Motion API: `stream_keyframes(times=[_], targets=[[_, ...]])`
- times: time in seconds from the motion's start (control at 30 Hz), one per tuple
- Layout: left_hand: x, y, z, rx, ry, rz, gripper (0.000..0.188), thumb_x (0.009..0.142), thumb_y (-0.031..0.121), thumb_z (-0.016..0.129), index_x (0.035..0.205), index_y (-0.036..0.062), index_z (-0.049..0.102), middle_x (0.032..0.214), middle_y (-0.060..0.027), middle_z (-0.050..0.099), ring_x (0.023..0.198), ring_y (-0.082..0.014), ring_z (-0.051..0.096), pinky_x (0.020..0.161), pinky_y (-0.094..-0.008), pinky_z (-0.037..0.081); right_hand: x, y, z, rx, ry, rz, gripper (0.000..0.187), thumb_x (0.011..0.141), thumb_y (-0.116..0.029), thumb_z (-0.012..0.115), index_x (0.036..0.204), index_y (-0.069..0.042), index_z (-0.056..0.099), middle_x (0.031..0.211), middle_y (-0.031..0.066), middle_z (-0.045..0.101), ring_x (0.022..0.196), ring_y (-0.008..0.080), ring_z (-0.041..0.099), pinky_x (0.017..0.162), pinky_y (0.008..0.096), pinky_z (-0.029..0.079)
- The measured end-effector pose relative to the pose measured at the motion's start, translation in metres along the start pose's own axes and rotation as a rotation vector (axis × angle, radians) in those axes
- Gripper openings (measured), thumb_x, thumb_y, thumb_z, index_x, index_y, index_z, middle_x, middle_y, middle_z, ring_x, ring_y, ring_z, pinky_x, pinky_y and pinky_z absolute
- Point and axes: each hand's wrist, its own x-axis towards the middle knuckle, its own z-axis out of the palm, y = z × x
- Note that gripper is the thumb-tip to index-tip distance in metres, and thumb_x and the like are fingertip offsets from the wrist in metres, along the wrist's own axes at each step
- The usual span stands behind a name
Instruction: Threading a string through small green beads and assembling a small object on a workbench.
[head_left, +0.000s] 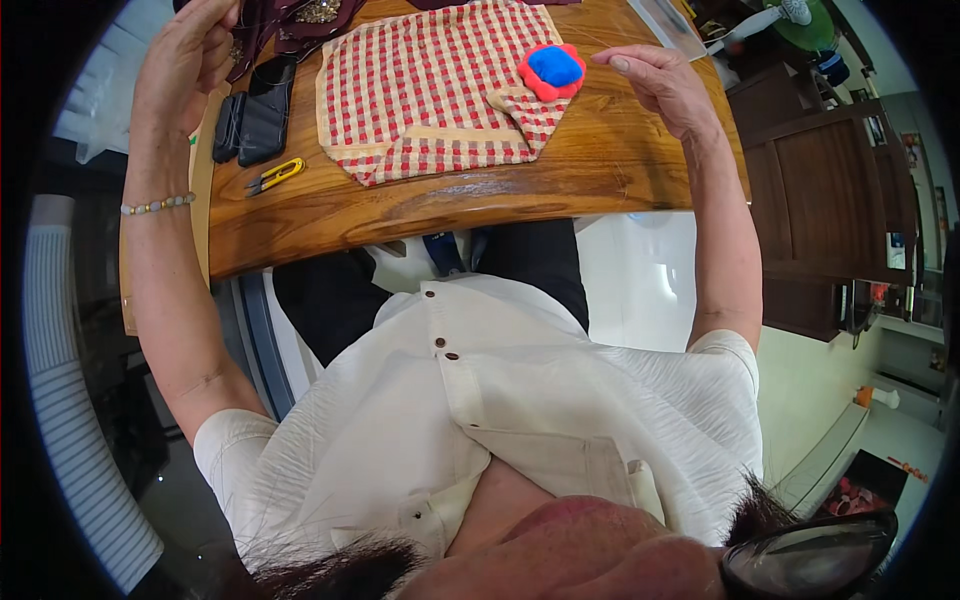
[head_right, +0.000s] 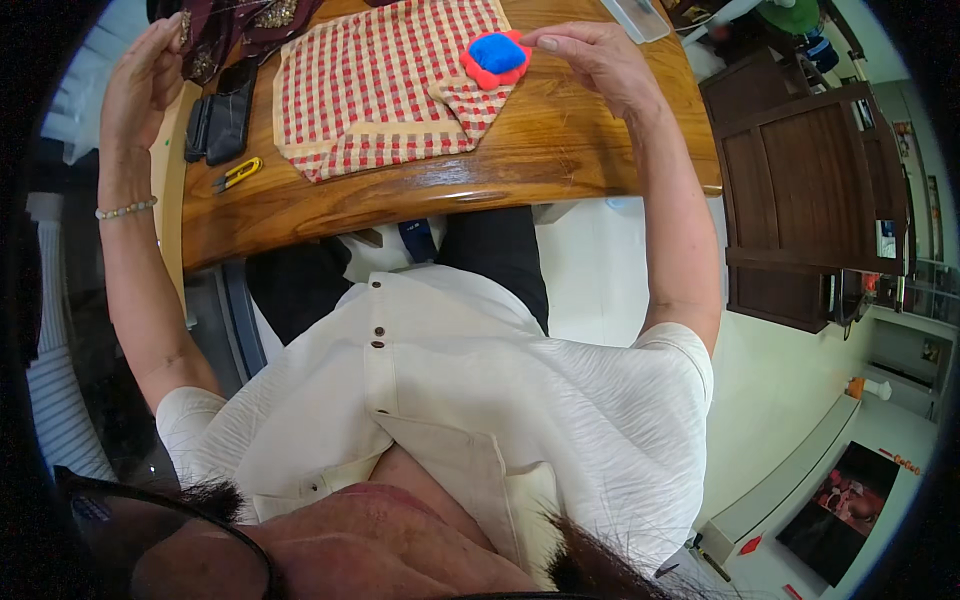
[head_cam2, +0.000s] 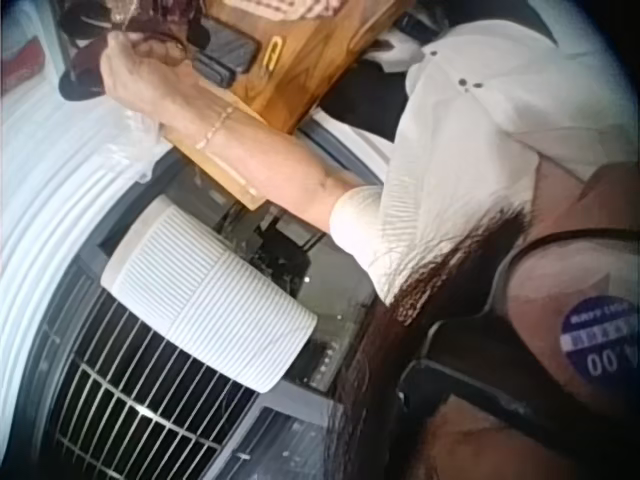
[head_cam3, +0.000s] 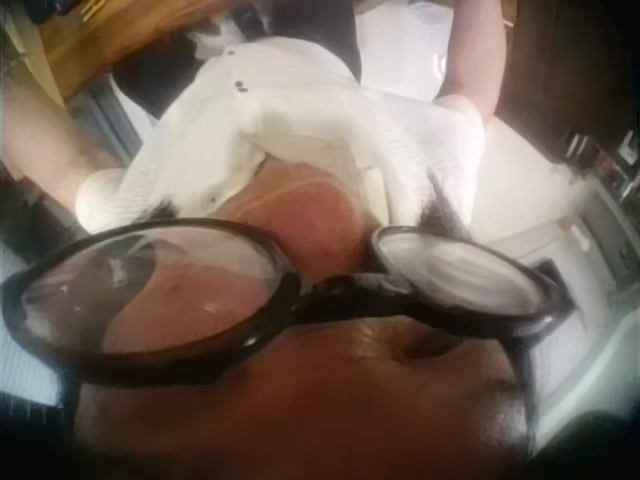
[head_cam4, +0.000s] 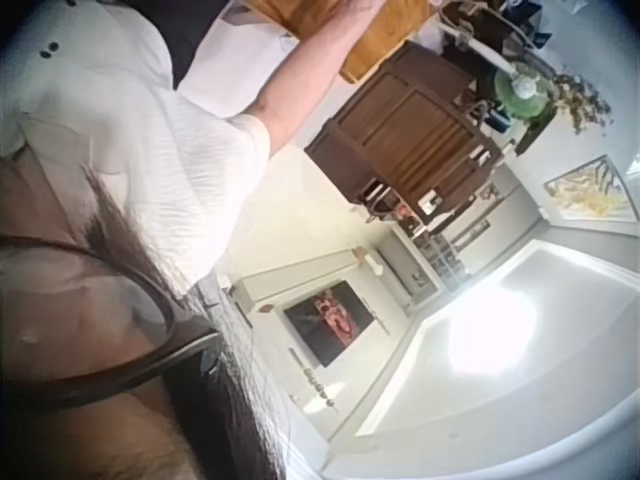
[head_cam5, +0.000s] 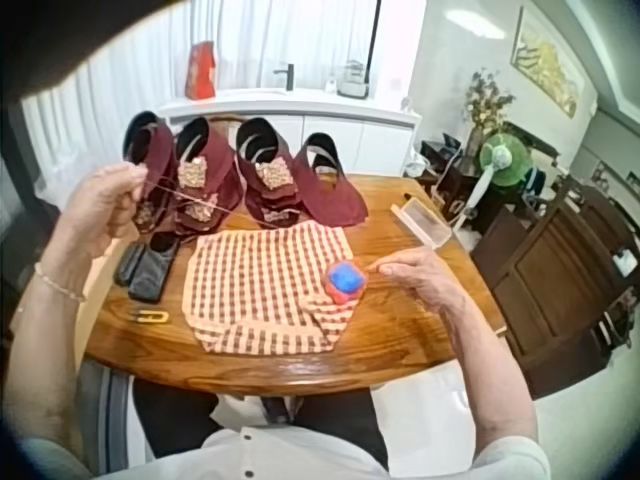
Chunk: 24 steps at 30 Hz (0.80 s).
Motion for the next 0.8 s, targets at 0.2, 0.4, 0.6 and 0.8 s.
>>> stream_keyframes(times=[0.2,0.4,0.6,0.8], targets=[[0.008,-0.01,0.0,0.022,0.061,-0.047,0.024,0.097,0.026,0.054,0.079,0.0107,0.051,0.057,0.0107,0.028,0.044,-0.0002,0.021,0.04,-0.0187,0.016,0.026,0.017,0.015,-0.078,0.137,-0.12,0.029,0.09,-0.033,0.064,0.104,-0.009,0.072,0.051,-0.0085,0.038,0.045,0.0031,0.025,0.042,0.0213,0.018],[0.013,-0.009,-0.006,0.03,0.086,-0.058,0.024,0.097,0.026,0.054,0.079,0.0111,0.05,0.057,0.0113,0.029,0.044,0.0001,0.021,0.041,-0.0182,0.016,0.046,0.024,0.022,-0.016,0.111,-0.093,0.03,0.092,-0.035,0.061,0.104,-0.009,0.072,0.051,-0.0081,0.04,0.045,0.0025,0.026,0.041,0.0206,0.019],[0.015,-0.017,-0.008,0.056,0.114,-0.088,0.024,0.097,0.027,0.054,0.079,0.0112,0.051,0.057,0.0116,0.028,0.044,0.0001,0.021,0.041,-0.0187,0.015,0.052,0.033,0.027,-0.075,0.1,-0.103,0.03,0.092,-0.034,0.06,0.103,-0.008,0.072,0.054,-0.0075,0.046,0.046,0.0018,0.028,0.041,0.0203,0.021],[0.014,-0.029,-0.015,0.107,0.105,-0.083,0.024,0.096,0.028,0.055,0.079,0.0109,0.052,0.055,0.0119,0.026,0.043,-0.0001,0.019,0.04,-0.0196,0.014,0.048,0.034,0.038,-0.09,0.061,-0.135,0.028,0.091,-0.029,0.062,0.102,-0.006,0.072,0.084,0.0045,0.068,0.066,0.0088,0.053,0.061,0.0248,0.047]])
